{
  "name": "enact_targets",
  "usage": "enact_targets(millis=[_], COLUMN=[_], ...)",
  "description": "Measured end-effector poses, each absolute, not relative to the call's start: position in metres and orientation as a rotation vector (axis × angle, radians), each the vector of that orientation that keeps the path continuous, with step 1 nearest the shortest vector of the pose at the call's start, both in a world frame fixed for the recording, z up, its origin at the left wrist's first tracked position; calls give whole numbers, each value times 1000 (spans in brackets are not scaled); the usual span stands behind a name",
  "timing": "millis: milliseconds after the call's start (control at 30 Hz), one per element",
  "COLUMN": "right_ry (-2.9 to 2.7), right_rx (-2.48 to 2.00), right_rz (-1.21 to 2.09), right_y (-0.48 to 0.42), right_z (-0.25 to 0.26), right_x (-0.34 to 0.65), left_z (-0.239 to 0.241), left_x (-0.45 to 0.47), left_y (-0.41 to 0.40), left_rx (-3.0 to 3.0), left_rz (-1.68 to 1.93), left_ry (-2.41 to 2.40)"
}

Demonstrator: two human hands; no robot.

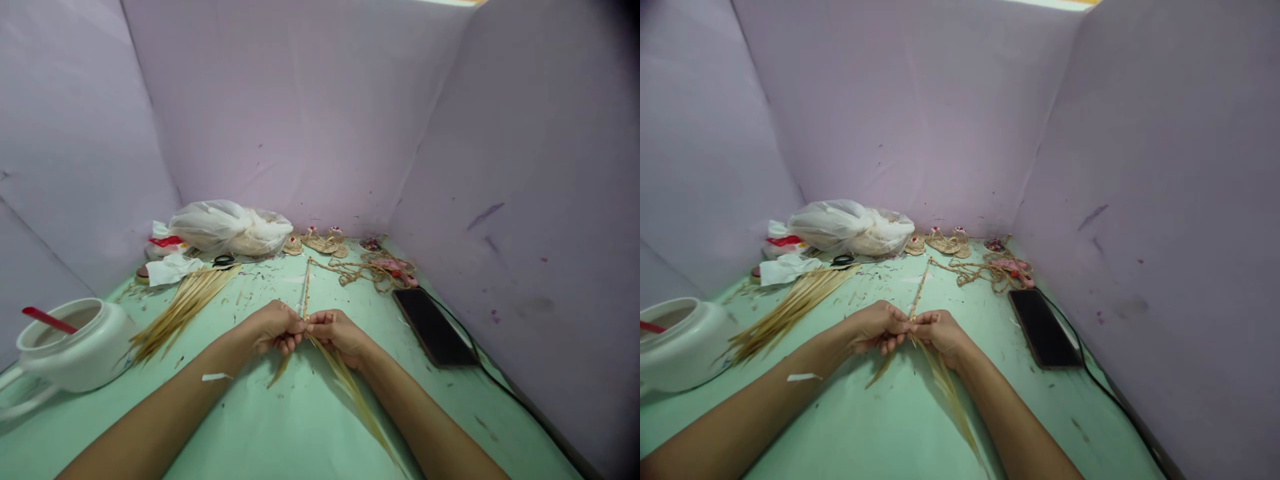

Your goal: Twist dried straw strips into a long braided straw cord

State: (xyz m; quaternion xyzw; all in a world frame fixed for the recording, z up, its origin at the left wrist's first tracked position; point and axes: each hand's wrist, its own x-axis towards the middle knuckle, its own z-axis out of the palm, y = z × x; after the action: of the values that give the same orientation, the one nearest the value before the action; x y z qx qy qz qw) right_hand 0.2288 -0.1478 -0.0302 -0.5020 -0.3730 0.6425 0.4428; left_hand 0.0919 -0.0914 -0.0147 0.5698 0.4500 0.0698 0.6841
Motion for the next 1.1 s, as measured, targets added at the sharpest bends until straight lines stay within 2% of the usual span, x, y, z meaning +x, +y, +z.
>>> enact_targets(millis=[267,433,633,767,967,1100], right_ry=[-1185,-1503,-1701,-1667,-1702,-1855], right_rx=[-1311,-1471,-1730,-1934,-1970,-1914], right_rz=[1400,1048,673,610,784,643], right_y=[-145,-144,-153,-157,-164,-171], right_z=[-32,-46,-33,-25,-16,-13], right_x=[234,232,228,228,228,218], left_z=[-6,-6,-6,-11,-10,-13], left_x=[95,101,104,105,107,106], left_y=[-95,-100,-102,-104,-110,-109], left_rx=[1371,1483,1635,1643,1591,1548], left_rz=[124,93,95,123,195,175], left_ry=[1027,1237,1355,1350,1309,1289])
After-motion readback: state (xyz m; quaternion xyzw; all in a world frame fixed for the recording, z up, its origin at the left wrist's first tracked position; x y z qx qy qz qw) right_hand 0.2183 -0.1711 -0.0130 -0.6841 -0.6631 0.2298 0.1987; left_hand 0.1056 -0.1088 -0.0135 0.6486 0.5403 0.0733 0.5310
